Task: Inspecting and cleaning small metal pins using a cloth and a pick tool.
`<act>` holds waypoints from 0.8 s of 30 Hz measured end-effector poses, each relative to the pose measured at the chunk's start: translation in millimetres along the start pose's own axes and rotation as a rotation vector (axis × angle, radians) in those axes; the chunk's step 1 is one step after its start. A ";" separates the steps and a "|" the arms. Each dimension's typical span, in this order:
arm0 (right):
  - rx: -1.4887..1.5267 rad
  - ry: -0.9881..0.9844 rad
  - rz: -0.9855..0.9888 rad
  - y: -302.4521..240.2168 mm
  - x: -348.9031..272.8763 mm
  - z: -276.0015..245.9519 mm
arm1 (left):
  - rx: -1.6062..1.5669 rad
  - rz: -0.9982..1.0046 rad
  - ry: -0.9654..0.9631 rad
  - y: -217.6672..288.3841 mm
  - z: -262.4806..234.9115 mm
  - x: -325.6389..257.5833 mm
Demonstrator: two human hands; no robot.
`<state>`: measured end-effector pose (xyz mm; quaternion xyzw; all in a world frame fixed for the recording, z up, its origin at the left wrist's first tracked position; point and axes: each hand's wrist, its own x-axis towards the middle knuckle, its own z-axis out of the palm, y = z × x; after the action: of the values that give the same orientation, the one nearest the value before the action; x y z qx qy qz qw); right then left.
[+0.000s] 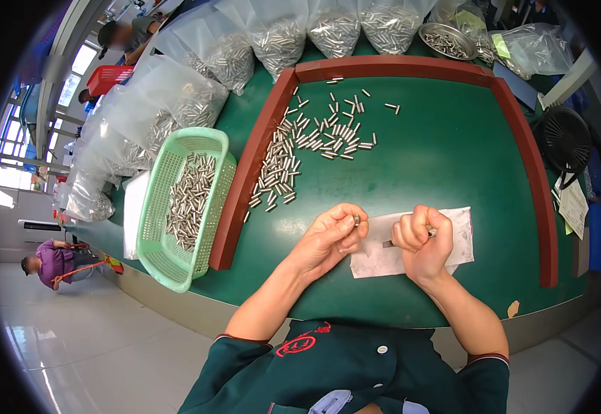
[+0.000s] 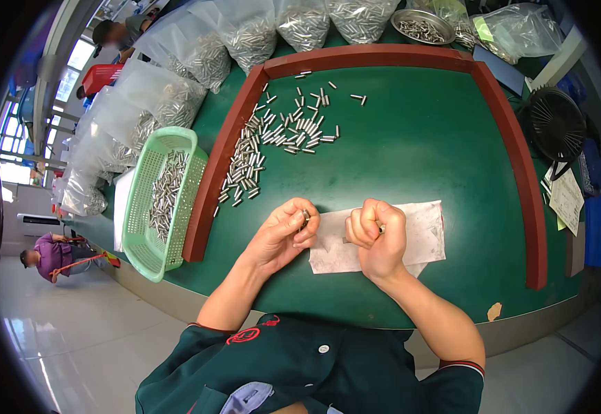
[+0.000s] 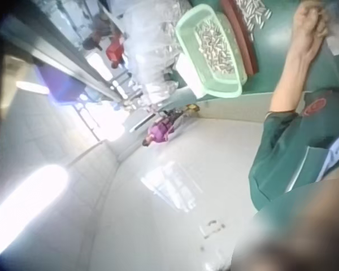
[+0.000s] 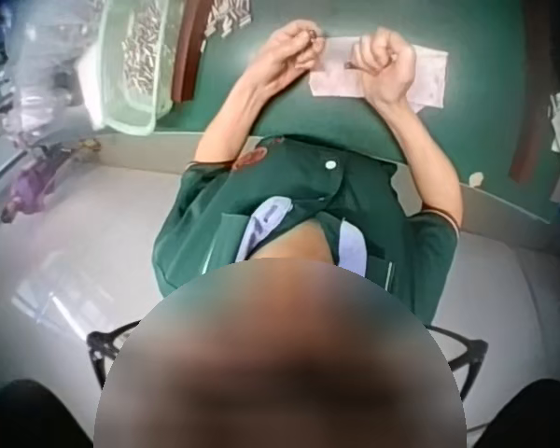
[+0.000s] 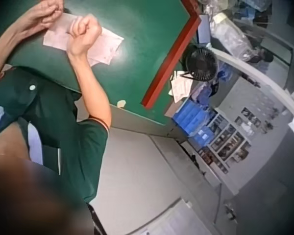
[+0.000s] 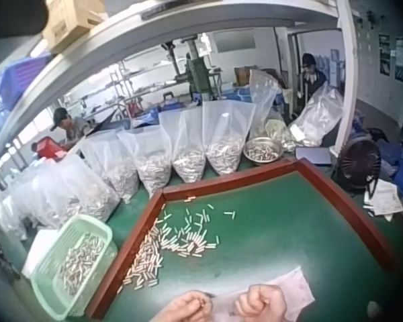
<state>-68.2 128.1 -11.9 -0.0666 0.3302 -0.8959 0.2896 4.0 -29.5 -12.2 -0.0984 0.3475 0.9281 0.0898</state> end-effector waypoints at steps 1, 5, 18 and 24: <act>-0.003 -0.003 0.004 -0.2 -0.1 -0.5 | 0.009 -0.018 0.016 0.8 1.6 0.1; -0.013 -0.014 0.001 -0.6 0.4 -0.2 | 0.022 -0.047 0.051 3.9 5.9 0.1; -0.038 0.011 0.011 -1.5 2.3 2.3 | -0.112 -0.029 0.133 10.4 7.2 -1.6; -0.056 0.005 0.017 -2.7 2.9 1.8 | 1.089 0.442 0.552 43.2 -20.3 -17.2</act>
<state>-71.3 127.2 -9.1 -0.0695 0.3566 -0.8840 0.2943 12.8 -76.7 4.2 -0.2000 0.7907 0.5564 -0.1589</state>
